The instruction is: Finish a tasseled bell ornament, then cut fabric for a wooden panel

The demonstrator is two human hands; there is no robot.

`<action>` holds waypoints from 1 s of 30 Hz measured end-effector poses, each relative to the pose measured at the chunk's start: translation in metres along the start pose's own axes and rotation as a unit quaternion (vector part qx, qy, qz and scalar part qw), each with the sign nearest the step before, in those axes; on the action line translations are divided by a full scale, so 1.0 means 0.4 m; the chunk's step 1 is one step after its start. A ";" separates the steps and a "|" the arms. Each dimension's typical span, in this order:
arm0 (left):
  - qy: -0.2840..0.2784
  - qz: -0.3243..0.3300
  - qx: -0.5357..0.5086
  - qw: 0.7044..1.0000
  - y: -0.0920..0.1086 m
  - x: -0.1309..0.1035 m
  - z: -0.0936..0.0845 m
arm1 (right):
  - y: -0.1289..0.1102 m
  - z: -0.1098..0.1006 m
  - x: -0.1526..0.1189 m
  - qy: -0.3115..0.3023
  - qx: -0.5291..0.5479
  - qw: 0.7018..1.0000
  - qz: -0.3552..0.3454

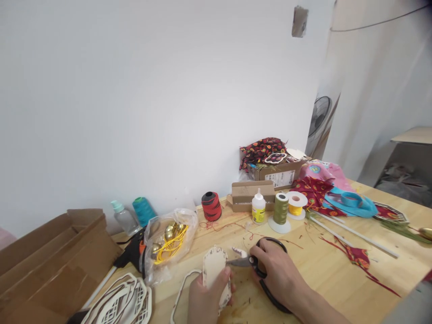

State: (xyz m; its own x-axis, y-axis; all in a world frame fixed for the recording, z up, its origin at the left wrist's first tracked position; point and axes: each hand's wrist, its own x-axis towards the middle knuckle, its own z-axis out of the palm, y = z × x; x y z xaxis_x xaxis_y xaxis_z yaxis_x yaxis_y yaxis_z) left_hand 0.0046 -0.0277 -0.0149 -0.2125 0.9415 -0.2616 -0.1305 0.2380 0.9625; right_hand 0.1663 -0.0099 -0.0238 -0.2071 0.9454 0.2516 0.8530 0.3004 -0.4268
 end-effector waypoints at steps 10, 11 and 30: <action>0.011 -0.021 0.019 1.000 0.025 -0.013 0.007 | 0.016 -0.002 0.007 0.072 0.035 0.997 0.014; 0.005 -0.016 0.023 1.000 0.027 -0.014 0.005 | 0.016 -0.002 0.007 0.079 0.040 0.996 0.010; -0.089 -0.045 -0.063 0.993 0.021 0.007 -0.020 | 0.020 -0.016 0.038 -0.001 0.044 0.996 -0.083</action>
State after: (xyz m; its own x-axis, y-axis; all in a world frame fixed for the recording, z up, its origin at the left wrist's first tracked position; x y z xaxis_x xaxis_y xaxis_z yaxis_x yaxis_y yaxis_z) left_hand -0.0047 -0.0251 -0.0080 -0.0217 0.9476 -0.3186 -0.2642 0.3019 0.9160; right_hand 0.1732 0.0059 -0.0178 -0.3426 0.8818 0.3242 0.7614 0.4627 -0.4541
